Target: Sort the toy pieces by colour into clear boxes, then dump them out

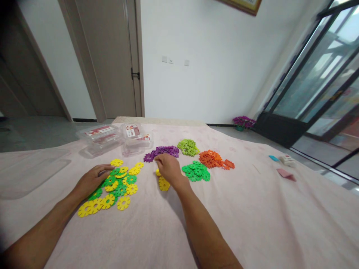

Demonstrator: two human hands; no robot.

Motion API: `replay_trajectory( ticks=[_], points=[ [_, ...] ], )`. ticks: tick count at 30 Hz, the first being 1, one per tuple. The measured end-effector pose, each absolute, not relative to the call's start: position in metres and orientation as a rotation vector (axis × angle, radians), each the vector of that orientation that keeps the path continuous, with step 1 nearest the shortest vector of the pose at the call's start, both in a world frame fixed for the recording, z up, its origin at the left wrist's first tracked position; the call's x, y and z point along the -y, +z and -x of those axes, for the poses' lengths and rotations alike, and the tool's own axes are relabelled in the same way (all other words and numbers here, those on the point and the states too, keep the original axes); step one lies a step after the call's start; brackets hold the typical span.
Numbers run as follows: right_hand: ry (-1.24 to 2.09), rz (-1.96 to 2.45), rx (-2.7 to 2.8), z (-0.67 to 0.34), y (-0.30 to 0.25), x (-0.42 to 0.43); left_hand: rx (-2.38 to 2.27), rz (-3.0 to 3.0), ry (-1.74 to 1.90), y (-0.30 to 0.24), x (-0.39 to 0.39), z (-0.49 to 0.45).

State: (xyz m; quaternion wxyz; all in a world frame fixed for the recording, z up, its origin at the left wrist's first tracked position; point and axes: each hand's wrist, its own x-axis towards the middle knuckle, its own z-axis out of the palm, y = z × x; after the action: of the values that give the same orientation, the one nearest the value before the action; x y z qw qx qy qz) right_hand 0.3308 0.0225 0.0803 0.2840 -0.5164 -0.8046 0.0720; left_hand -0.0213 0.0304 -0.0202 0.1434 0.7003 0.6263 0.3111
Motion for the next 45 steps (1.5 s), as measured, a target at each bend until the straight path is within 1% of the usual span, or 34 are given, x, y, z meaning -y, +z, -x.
replay_trajectory(
  ticks=[3,5,10,14,17,20,22,28,33,36,39,45],
  points=[
    [0.326,1.262,2.343,-0.301,0.069,-0.006,-1.802,-2.033,0.907,-0.021,-0.031,0.022],
    [0.395,1.271,2.422,-0.289,0.063,0.004,-1.804,-2.034,0.915,-0.023,-0.032,0.022],
    [0.313,1.372,2.533,-0.274,0.050,0.017,-1.797,-2.045,0.918,-0.025,-0.033,0.023],
    [0.344,1.393,2.455,-0.268,0.038,0.018,-1.800,-2.038,0.913,-0.023,-0.032,0.022],
    [0.474,1.411,2.354,-0.267,0.032,0.017,-1.804,-2.025,0.909,-0.022,-0.032,0.021],
    [0.618,1.322,2.298,-0.270,0.035,0.014,-1.807,-2.021,0.910,-0.022,-0.032,0.021],
    [0.643,1.277,2.258,-0.276,0.041,0.009,-1.801,-2.021,0.909,-0.022,-0.032,0.021],
    [0.423,1.448,2.160,-0.314,0.067,-0.016,-1.792,-2.023,0.917,-0.023,-0.032,0.021],
    [0.354,1.694,2.250,-0.354,0.087,-0.026,-1.806,-2.028,0.911,-0.024,-0.032,0.022],
    [0.257,1.760,2.268,-0.361,0.094,-0.025,-1.806,-2.034,0.914,-0.023,-0.031,0.021],
    [0.234,1.600,2.295,-0.345,0.090,-0.021,-1.810,-2.037,0.914,-0.021,-0.030,0.020],
    [0.334,1.182,2.456,-0.290,0.058,0.002,-1.808,-2.026,0.896,-0.021,-0.030,0.020]
  ],
)
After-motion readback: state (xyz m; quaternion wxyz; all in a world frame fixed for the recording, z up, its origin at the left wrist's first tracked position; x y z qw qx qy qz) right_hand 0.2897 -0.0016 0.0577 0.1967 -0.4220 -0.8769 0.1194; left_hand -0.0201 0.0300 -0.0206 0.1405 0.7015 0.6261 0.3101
